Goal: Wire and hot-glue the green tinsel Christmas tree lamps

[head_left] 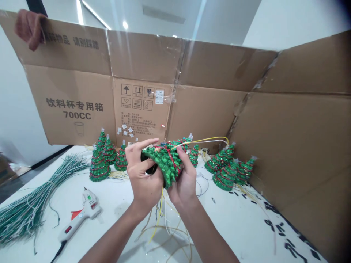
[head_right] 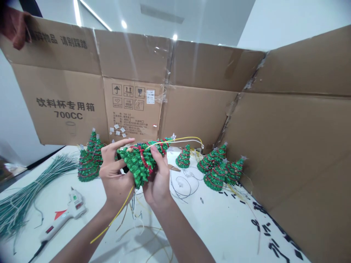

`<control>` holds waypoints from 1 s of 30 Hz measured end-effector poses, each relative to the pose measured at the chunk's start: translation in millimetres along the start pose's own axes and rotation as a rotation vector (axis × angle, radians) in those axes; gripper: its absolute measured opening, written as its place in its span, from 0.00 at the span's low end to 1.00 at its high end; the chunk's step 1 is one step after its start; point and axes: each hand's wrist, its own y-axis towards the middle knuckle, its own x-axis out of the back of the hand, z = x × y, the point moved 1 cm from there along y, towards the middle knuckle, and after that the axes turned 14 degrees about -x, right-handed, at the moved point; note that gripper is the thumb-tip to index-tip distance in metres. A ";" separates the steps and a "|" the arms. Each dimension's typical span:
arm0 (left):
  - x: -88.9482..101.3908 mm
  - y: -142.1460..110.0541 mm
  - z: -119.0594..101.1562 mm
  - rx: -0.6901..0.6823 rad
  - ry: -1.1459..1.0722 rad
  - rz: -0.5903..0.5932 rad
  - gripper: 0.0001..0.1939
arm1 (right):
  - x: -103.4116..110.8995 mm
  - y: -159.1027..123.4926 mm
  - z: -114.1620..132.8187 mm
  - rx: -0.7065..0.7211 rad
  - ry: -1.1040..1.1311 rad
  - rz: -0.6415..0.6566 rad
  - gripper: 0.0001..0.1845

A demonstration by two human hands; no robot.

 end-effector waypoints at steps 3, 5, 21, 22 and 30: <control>0.7 -2.1 -5.3 -0.009 -0.040 -0.007 0.11 | 0.8 -2.6 0.8 0.027 -0.021 0.030 0.17; 0.4 -2.8 -8.7 0.008 -0.100 -0.009 0.10 | 1.8 -4.3 1.9 0.036 -0.032 0.065 0.18; 4.8 3.4 -14.4 -0.130 -0.184 -0.004 0.12 | 1.7 -9.3 9.2 0.115 -0.017 0.180 0.19; 5.0 4.4 -13.3 -0.153 -0.186 0.007 0.12 | 1.4 -9.3 10.7 0.107 -0.012 0.179 0.18; 11.1 19.3 -8.9 -0.058 -0.177 0.222 0.11 | 0.3 -1.0 20.0 -0.090 0.064 0.055 0.11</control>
